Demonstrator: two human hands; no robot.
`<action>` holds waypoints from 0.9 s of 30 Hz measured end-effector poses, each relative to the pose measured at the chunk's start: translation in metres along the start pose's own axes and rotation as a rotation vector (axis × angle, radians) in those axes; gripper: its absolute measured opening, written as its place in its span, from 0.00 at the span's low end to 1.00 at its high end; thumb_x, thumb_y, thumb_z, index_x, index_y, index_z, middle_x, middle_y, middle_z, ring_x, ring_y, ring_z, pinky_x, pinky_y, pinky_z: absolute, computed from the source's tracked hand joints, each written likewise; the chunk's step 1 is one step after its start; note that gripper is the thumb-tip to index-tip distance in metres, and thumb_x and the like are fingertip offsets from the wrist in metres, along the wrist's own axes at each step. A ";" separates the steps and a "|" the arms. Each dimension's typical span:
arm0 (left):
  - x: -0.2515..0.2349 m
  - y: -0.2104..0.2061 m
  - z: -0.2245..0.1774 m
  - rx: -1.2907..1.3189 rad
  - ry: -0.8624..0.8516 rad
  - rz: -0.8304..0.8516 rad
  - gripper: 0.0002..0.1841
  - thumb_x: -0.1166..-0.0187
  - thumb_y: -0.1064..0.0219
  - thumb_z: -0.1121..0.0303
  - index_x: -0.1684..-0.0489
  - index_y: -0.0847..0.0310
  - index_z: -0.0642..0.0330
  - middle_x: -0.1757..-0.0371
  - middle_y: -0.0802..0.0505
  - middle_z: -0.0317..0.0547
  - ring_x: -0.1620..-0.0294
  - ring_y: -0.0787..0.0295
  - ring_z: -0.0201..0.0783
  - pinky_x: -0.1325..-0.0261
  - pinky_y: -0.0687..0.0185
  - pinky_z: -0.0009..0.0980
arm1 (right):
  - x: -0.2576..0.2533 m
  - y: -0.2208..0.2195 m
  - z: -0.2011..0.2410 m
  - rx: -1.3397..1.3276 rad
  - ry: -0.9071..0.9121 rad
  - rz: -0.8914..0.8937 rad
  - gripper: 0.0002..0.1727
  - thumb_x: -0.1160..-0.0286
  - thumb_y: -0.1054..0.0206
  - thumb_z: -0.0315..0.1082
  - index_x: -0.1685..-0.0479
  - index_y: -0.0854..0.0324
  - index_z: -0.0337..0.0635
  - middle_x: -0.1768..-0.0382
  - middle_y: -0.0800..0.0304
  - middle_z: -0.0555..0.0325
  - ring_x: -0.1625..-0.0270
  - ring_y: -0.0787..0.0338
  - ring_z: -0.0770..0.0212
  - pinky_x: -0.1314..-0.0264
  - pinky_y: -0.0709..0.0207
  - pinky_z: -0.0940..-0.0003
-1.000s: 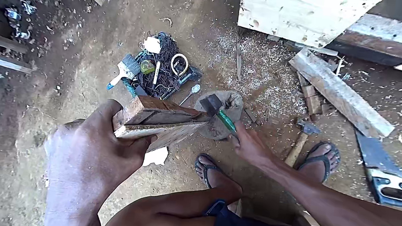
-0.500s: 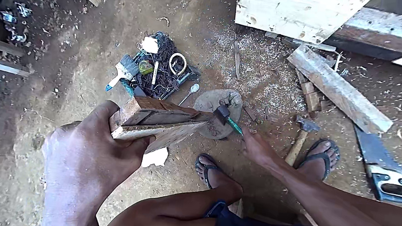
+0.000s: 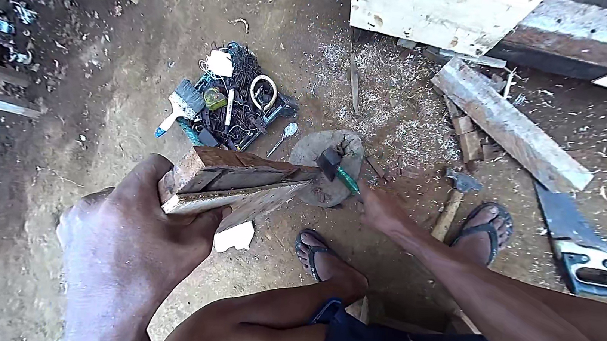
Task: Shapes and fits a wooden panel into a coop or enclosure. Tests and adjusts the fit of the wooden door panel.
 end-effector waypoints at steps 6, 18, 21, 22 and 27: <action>0.000 -0.013 0.020 0.031 -0.004 0.016 0.38 0.51 0.26 0.32 0.50 0.22 0.53 0.70 0.13 0.53 0.70 0.14 0.59 0.73 0.28 0.65 | 0.054 0.071 0.032 -0.214 0.242 -0.459 0.21 0.19 0.32 0.42 0.33 0.28 0.44 0.74 0.15 0.56 0.75 0.12 0.57 0.72 0.16 0.55; -0.001 0.003 -0.005 -0.012 -0.024 -0.039 0.27 0.49 0.26 0.42 0.66 0.24 0.55 0.83 0.22 0.47 0.81 0.22 0.57 0.79 0.37 0.57 | 0.019 0.021 0.023 0.064 0.077 -0.142 0.18 0.14 0.40 0.39 0.31 0.29 0.44 0.64 0.10 0.44 0.56 0.06 0.42 0.51 0.15 0.42; -0.001 0.000 -0.001 0.004 -0.007 -0.005 0.27 0.48 0.26 0.42 0.62 0.23 0.55 0.82 0.21 0.49 0.81 0.21 0.60 0.81 0.37 0.59 | 0.063 0.052 0.048 -0.046 0.272 -0.539 0.19 0.16 0.37 0.42 0.36 0.25 0.41 0.80 0.16 0.54 0.78 0.13 0.52 0.73 0.17 0.51; -0.001 0.000 -0.003 0.003 -0.008 -0.004 0.27 0.48 0.26 0.43 0.61 0.23 0.54 0.82 0.21 0.49 0.82 0.21 0.60 0.81 0.38 0.58 | 0.073 0.060 0.055 -0.102 0.331 -0.680 0.18 0.17 0.36 0.44 0.40 0.26 0.41 0.82 0.20 0.59 0.82 0.17 0.59 0.78 0.21 0.57; -0.005 0.004 -0.009 0.034 -0.043 -0.041 0.21 0.51 0.20 0.55 0.64 0.24 0.51 0.85 0.23 0.43 0.84 0.23 0.54 0.83 0.38 0.53 | 0.041 0.023 0.039 -0.201 0.298 -0.708 0.28 0.20 0.33 0.40 0.28 0.30 0.31 0.69 0.10 0.51 0.71 0.09 0.58 0.63 0.12 0.57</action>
Point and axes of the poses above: each hand's wrist, its own x-axis away from the middle knuckle, its own y-axis out of the back of the hand, z = x × y, the point moved 6 cm from there along -x, towards the middle knuckle
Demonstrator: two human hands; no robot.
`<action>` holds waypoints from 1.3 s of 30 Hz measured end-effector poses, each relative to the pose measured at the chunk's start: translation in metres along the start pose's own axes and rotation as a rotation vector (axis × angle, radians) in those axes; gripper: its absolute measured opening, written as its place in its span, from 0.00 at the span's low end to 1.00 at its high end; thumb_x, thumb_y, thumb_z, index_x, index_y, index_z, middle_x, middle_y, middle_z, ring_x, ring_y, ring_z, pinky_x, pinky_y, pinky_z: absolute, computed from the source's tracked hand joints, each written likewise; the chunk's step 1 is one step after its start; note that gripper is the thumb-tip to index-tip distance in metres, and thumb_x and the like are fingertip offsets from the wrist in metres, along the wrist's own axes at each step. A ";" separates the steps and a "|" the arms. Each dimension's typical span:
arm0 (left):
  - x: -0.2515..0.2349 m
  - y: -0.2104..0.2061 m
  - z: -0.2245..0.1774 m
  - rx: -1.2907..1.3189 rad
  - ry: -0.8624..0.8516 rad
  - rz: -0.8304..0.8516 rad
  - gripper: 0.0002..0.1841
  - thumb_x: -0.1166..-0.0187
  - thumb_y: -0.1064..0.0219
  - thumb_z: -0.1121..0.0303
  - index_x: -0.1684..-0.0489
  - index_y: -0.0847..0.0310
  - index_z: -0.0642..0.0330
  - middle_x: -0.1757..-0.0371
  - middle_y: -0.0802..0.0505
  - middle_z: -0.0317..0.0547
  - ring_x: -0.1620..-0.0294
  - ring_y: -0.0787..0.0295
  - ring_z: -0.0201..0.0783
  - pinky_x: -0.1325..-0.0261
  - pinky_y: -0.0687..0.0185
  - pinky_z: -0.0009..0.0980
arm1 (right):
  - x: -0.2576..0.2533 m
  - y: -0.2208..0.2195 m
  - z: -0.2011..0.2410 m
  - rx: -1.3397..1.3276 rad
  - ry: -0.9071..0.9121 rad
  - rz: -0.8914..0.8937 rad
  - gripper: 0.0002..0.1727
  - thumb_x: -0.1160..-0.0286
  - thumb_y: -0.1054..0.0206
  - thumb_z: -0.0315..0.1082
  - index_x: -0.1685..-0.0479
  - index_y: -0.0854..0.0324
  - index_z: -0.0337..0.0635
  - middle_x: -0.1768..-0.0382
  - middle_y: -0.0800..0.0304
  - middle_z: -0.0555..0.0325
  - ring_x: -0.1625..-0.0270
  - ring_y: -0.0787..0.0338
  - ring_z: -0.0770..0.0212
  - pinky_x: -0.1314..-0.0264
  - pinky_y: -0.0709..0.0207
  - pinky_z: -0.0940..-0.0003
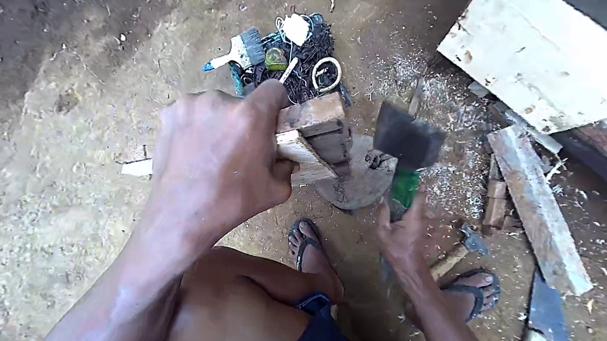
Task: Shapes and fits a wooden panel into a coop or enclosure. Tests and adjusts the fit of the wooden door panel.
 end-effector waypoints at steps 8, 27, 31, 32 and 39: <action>-0.005 -0.004 0.000 -0.016 0.038 0.052 0.22 0.56 0.17 0.57 0.61 0.19 0.45 0.84 0.20 0.37 0.82 0.19 0.48 0.80 0.32 0.50 | -0.002 -0.036 -0.011 0.539 -0.164 0.535 0.26 0.16 0.41 0.38 0.20 0.35 0.45 0.60 0.07 0.45 0.54 0.04 0.42 0.48 0.13 0.42; 0.017 -0.005 -0.008 -0.045 0.012 -0.010 0.19 0.50 0.19 0.54 0.64 0.20 0.45 0.86 0.20 0.35 0.82 0.18 0.46 0.78 0.29 0.49 | 0.009 -0.024 -0.049 0.278 -0.341 0.607 0.39 0.20 0.36 0.40 0.08 0.45 0.46 0.47 0.08 0.40 0.46 0.06 0.41 0.40 0.15 0.39; 0.016 -0.001 -0.009 -0.063 -0.007 -0.054 0.20 0.52 0.19 0.53 0.68 0.21 0.50 0.85 0.19 0.42 0.81 0.16 0.52 0.79 0.27 0.54 | 0.004 0.052 0.012 0.078 -0.186 0.400 0.34 0.17 0.37 0.44 0.12 0.41 0.48 0.54 0.09 0.46 0.55 0.06 0.47 0.50 0.12 0.44; 0.014 0.000 -0.010 -0.065 -0.008 -0.058 0.20 0.52 0.19 0.52 0.69 0.20 0.51 0.85 0.19 0.42 0.81 0.16 0.53 0.79 0.27 0.54 | 0.004 0.077 0.033 0.042 -0.090 0.282 0.31 0.17 0.37 0.46 0.17 0.35 0.48 0.60 0.09 0.52 0.61 0.07 0.53 0.56 0.12 0.49; 0.016 0.004 -0.006 0.076 -0.039 -0.028 0.22 0.50 0.16 0.52 0.60 0.16 0.51 0.77 0.12 0.43 0.74 0.11 0.51 0.72 0.19 0.56 | 0.020 0.205 0.148 -0.536 0.512 -0.061 0.22 0.10 0.41 0.48 0.26 0.36 0.48 0.60 0.08 0.61 0.66 0.06 0.61 0.68 0.06 0.62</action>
Point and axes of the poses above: each hand's wrist, its own x-axis away from the middle knuckle, its own y-axis out of the back of the hand, z = x × y, the point moved 6 cm from there along -x, towards the middle knuckle
